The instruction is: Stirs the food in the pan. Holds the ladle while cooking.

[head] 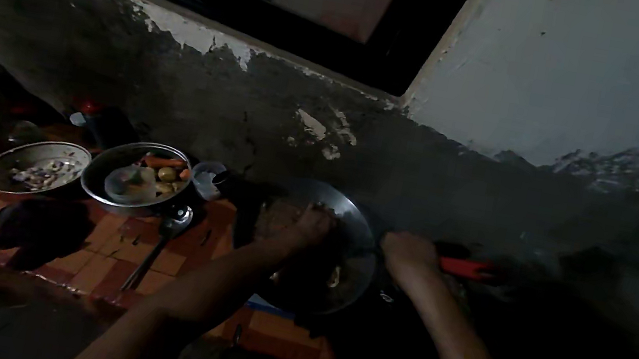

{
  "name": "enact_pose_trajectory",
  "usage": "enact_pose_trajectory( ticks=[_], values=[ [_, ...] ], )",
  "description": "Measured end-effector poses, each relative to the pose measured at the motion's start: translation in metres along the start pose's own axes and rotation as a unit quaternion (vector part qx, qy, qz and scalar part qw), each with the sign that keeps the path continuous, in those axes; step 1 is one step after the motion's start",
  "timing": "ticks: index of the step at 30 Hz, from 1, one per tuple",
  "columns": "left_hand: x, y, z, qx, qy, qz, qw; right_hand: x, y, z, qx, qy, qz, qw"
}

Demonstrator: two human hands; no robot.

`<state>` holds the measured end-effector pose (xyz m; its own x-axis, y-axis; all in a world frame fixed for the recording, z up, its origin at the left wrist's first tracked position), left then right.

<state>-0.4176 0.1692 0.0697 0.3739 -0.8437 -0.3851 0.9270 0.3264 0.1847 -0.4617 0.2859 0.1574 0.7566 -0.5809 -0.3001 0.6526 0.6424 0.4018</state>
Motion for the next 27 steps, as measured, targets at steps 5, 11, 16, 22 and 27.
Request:
enact_pose_trajectory(
  ticks=[5,11,16,22,27],
  values=[
    [-0.027,-0.023,0.02,-0.025,-0.029,-0.07,0.997,-0.037,-0.014,-0.004,-0.008,-0.099,0.042,0.994],
    [-0.05,-0.017,0.09,-0.088,-0.016,-0.097,0.991,-0.07,-0.006,0.014,-0.024,-0.184,0.059,0.981],
    [-0.011,0.006,0.123,-0.171,0.116,-0.101,0.973,-0.08,-0.021,0.01,-0.014,-0.227,0.059,0.972],
    [0.063,0.021,0.058,-0.069,0.297,-0.077,0.949,-0.075,-0.017,0.013,0.001,-0.239,0.053,0.97],
    [0.046,0.022,0.02,-0.074,0.448,-0.061,0.889,-0.064,-0.011,0.021,-0.015,-0.231,0.063,0.971]
  ],
)
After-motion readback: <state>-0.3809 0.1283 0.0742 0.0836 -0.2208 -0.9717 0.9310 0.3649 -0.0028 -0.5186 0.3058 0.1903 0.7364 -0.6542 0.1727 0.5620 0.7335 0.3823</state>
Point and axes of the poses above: each hand's wrist, its own y-axis away from the middle knuckle, its own z-axis out of the back of the hand, x = y × z, the point moved 8 cm from there along -y, towards the middle knuckle, and after that the axes turned 4 degrees about y, right-handed, at the moved point
